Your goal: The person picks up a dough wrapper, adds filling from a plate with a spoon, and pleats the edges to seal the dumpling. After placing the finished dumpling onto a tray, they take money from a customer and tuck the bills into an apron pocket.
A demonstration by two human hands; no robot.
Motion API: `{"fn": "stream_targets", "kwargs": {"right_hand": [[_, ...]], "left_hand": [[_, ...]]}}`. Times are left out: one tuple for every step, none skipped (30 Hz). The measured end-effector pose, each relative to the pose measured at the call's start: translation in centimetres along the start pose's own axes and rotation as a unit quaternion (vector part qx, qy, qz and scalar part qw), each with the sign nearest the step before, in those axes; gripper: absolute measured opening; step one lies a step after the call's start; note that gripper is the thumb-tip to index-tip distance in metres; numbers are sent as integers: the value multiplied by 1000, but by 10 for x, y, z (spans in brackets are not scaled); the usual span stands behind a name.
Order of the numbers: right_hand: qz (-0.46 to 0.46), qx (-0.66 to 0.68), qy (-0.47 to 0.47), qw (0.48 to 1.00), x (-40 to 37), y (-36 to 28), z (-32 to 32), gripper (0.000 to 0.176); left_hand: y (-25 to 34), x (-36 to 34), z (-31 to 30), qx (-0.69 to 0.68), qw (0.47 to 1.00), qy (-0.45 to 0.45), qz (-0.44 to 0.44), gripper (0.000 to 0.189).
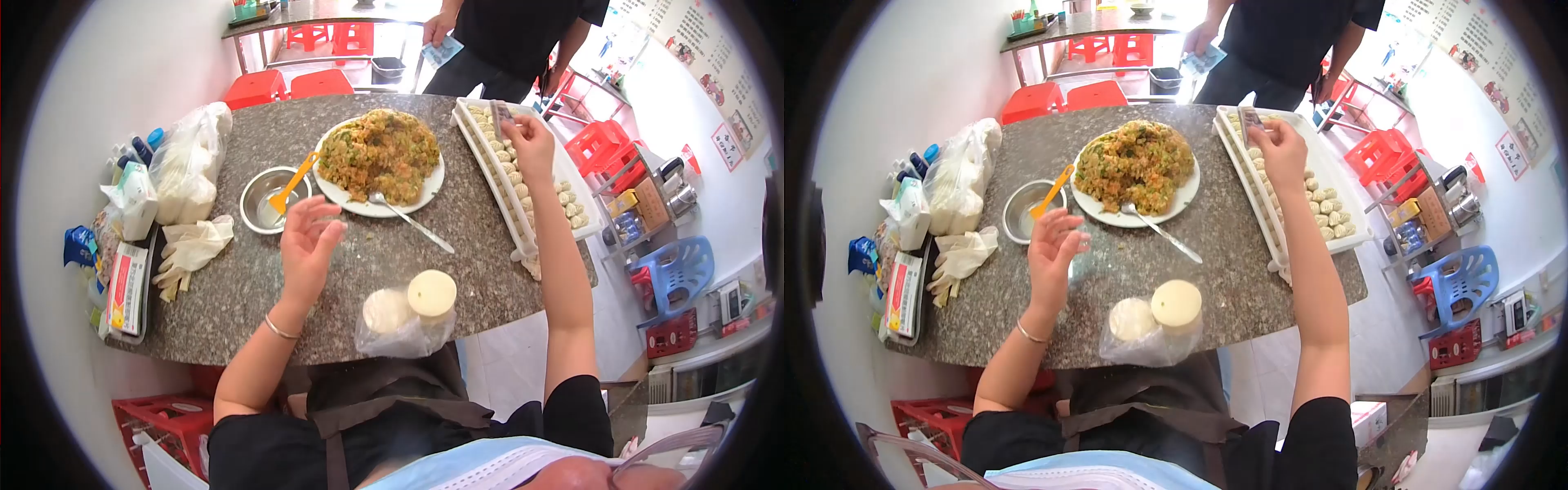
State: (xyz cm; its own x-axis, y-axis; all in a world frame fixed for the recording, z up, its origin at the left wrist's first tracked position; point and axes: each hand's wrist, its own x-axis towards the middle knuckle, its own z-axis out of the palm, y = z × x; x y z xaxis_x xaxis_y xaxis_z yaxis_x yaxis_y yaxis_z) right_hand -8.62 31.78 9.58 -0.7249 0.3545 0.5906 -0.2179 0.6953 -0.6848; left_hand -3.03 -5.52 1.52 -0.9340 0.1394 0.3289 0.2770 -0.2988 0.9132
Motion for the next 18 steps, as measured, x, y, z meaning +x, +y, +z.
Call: {"fn": "stream_targets", "kwargs": {"right_hand": [[-3,-4,1,1000,12,3,11,22],[-12,-43,0,999,23,8,25,23],[-23,-82,-1,996,38,16,39,23],[-14,-102,-23,994,53,33,53,27],[-14,-105,-24,994,64,46,67,27],[-24,-158,-41,986,75,55,82,30],[-32,-210,-58,975,81,63,97,32],[-33,-228,-76,970,90,70,109,33],[-36,-231,-74,969,100,70,119,33],[-37,-263,-86,960,102,73,128,33],[-35,-296,-101,949,101,76,135,33],[-41,-387,-113,914,105,75,141,36],[-38,-392,-117,912,106,73,142,36],[-41,-401,-124,907,108,70,143,37],[-48,-408,-130,902,115,67,143,38],[-77,-369,-120,919,119,65,141,36],[-73,-371,-122,918,126,62,136,36],[-82,-331,-116,933,131,49,127,35]], "left_hand": [[-2,0,-2,-5,1000,-1,1,41],[-3,-1,-3,15,1000,-4,-6,42],[-4,-1,-4,34,999,-6,-12,42],[-6,-2,-5,41,999,-12,-9,44],[-5,-3,-5,38,999,-11,-11,44],[-3,-3,-4,60,998,-19,6,45],[-1,-5,-3,83,996,-28,21,46],[-1,-5,-4,86,995,-33,31,48],[0,-2,-3,82,996,-32,33,48],[1,-3,-2,88,995,-38,38,48],[2,-5,-2,93,994,-44,39,49],[2,-5,-4,107,992,-52,45,51],[1,-6,-5,103,992,-53,40,51],[1,-6,-5,108,992,-57,42,52],[0,-4,-5,113,991,-59,46,52],[1,-3,-6,111,991,-60,43,52],[2,-2,-6,106,992,-54,47,53],[2,-3,-5,102,992,-49,49,53]]}}
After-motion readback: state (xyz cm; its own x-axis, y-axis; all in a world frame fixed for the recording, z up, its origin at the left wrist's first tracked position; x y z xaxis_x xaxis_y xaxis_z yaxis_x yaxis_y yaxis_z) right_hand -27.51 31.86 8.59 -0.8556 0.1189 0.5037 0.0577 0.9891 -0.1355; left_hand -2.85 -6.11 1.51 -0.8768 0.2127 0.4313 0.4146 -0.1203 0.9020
